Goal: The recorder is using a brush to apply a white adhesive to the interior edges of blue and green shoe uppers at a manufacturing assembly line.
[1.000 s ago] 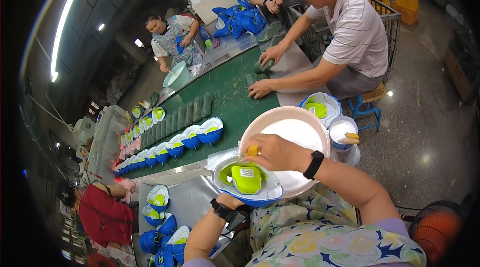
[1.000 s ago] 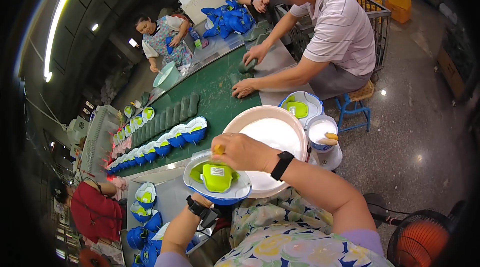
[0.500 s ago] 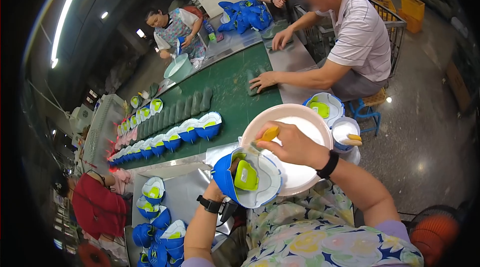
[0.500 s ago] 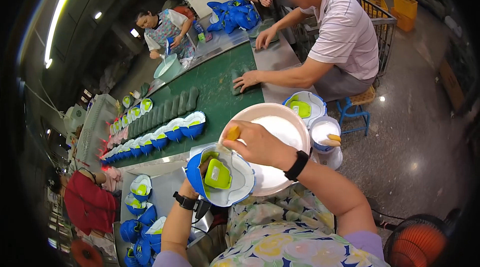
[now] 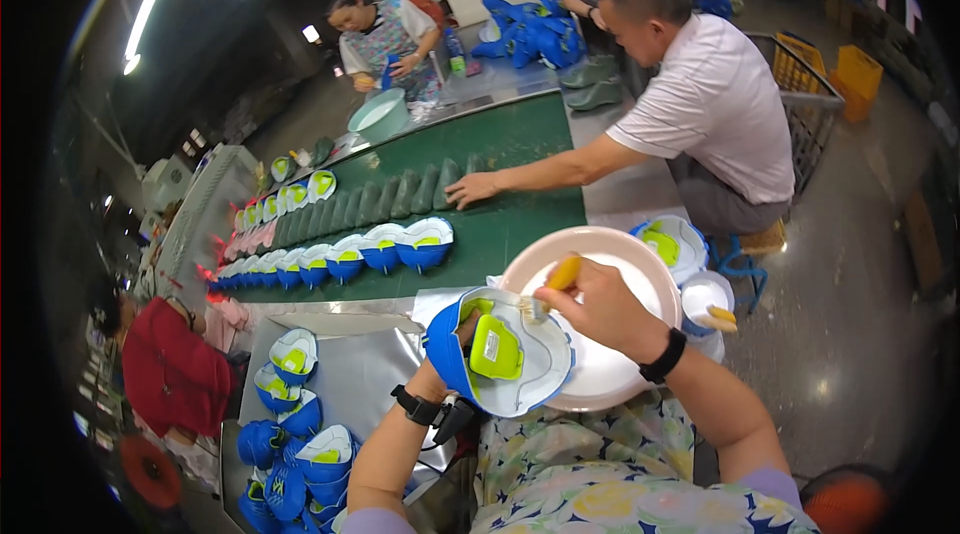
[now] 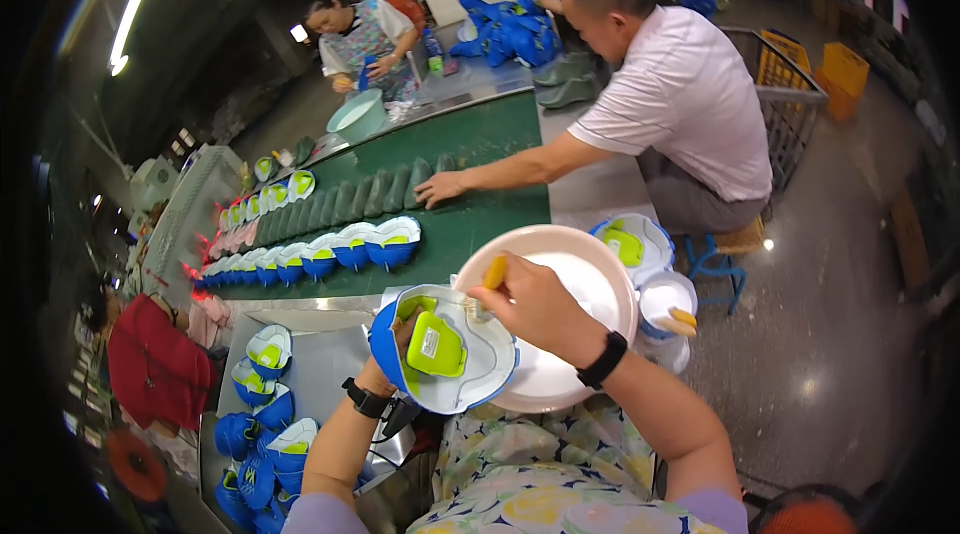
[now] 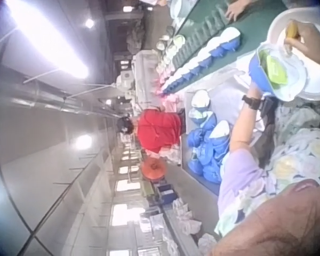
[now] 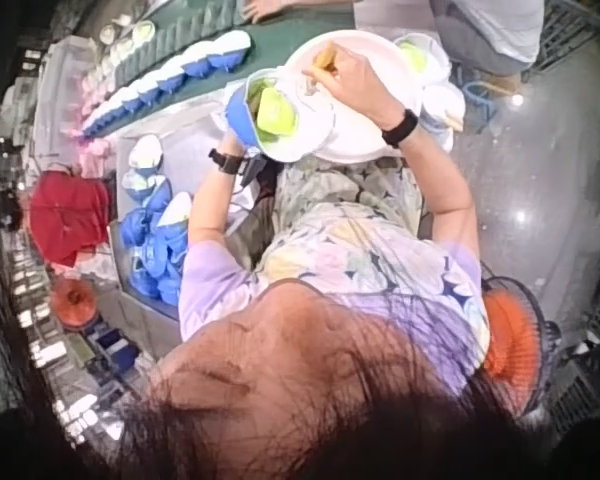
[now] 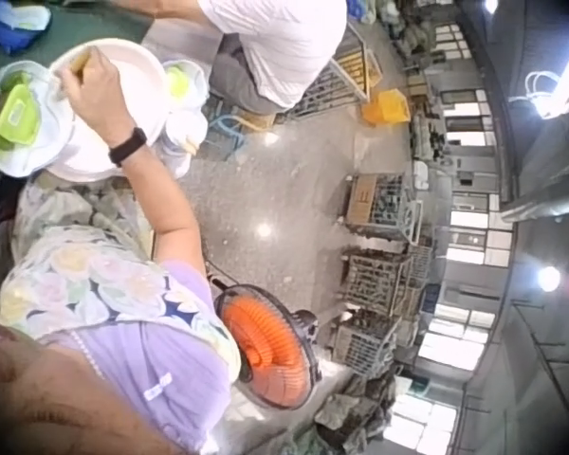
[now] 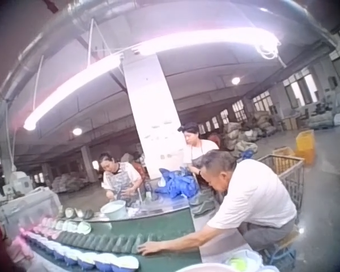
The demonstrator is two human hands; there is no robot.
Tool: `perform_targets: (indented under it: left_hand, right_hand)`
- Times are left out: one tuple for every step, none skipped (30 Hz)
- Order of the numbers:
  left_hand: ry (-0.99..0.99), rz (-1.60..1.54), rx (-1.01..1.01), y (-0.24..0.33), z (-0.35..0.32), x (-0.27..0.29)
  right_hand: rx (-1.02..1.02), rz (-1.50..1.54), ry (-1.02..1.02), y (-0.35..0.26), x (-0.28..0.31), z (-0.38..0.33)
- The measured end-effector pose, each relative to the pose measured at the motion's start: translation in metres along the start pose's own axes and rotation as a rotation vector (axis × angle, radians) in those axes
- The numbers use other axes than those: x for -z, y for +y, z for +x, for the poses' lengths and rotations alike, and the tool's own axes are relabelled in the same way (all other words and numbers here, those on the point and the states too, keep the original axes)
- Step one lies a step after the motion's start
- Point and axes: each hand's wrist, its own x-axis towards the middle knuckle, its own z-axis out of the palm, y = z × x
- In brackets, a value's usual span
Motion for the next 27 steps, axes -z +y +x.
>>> perform_targets:
  left_hand:
    - [0.021,-0.008,-0.014,0.002,0.005,0.005]
    - [0.091,-0.167,-0.047,0.004,0.01,0.01]
    - [0.164,-0.328,-0.081,0.006,0.014,0.016]
    - [0.232,-0.266,-0.127,0.003,0.026,0.028]
    - [0.183,-0.084,-0.023,-0.011,0.035,0.066]
    - [0.22,-0.166,0.026,-0.029,0.042,0.102]
    - [0.256,-0.249,0.074,-0.046,0.051,0.127]
    - [0.265,-0.262,0.062,-0.056,0.066,0.132]
    - [0.316,-0.198,0.075,-0.065,0.081,0.133]
    - [0.365,-0.133,0.089,-0.071,0.096,0.133]
    - [0.369,-0.144,0.083,-0.077,0.11,0.13]
    - [0.329,-0.234,0.062,-0.084,0.126,0.123]
    - [0.299,-0.323,0.045,-0.092,0.139,0.117]
    - [0.28,-0.364,0.016,-0.099,0.156,0.114]
    - [0.265,-0.404,-0.01,-0.105,0.176,0.112]
    - [0.293,-0.407,-0.026,-0.112,0.193,0.111]
    - [0.324,-0.411,-0.035,-0.12,0.211,0.11]
    - [0.444,-0.301,0.075,-0.126,0.227,0.11]
    - [0.565,-0.186,0.19,-0.133,0.239,0.117]
    - [0.714,0.148,0.101,-0.156,0.227,0.164]
    - [0.837,0.502,0.037,-0.171,0.204,0.214]
    - [0.834,0.636,-0.02,-0.167,0.219,0.202]
    - [0.808,0.76,-0.096,-0.148,0.237,0.177]
    - [0.831,0.753,-0.082,-0.124,0.235,0.175]
    - [0.875,0.791,-0.13,-0.111,0.203,0.225]
    - [0.95,0.935,-0.197,-0.101,0.182,0.247]
    - [0.986,1.023,-0.215,-0.092,0.148,0.282]
  right_hand:
    - [0.019,0.001,-0.018,0.003,0.001,0.0]
    - [-0.047,0.068,0.083,0.006,0.005,-0.001]
    - [-0.114,0.137,0.179,0.011,0.009,-0.004]
    - [-0.146,0.198,0.241,0.02,0.012,-0.008]
    - [-0.18,0.258,0.305,0.029,0.016,-0.014]
    - [-0.245,0.289,0.263,0.026,0.019,-0.02]
    - [-0.31,0.317,0.22,0.024,0.021,-0.026]
    - [-0.359,0.368,0.194,0.029,0.022,-0.034]
    - [-0.409,0.414,0.172,0.034,0.023,-0.043]
    - [-0.452,0.41,0.156,0.036,0.026,-0.051]
    - [-0.496,0.409,0.138,0.037,0.028,-0.057]
    - [-0.546,0.436,0.157,0.038,0.029,-0.062]
    - [-0.601,0.467,0.169,0.038,0.029,-0.066]
    - [-0.627,0.475,0.162,0.04,0.03,-0.069]
    - [-0.634,0.473,0.14,0.042,0.03,-0.07]
    - [-0.647,0.472,0.152,0.044,0.029,-0.07]
    - [-0.667,0.47,0.162,0.044,0.027,-0.07]
    - [-0.681,0.442,0.16,0.042,0.024,-0.068]
    - [-0.703,0.45,0.118,0.041,0.021,-0.068]
    - [-0.686,0.449,0.057,0.035,0.011,-0.07]
    - [-0.663,0.453,0.0,0.033,0.004,-0.072]
    - [-0.674,0.398,0.036,0.042,0.007,-0.077]
    - [-0.695,0.362,0.054,0.049,0.011,-0.083]
    - [-0.642,0.266,0.145,0.049,0.012,-0.087]
    - [-0.571,0.226,0.193,0.043,0.004,-0.09]
    - [-0.576,0.2,0.219,0.042,0.004,-0.093]
    - [-0.567,0.202,0.223,0.041,0.004,-0.096]
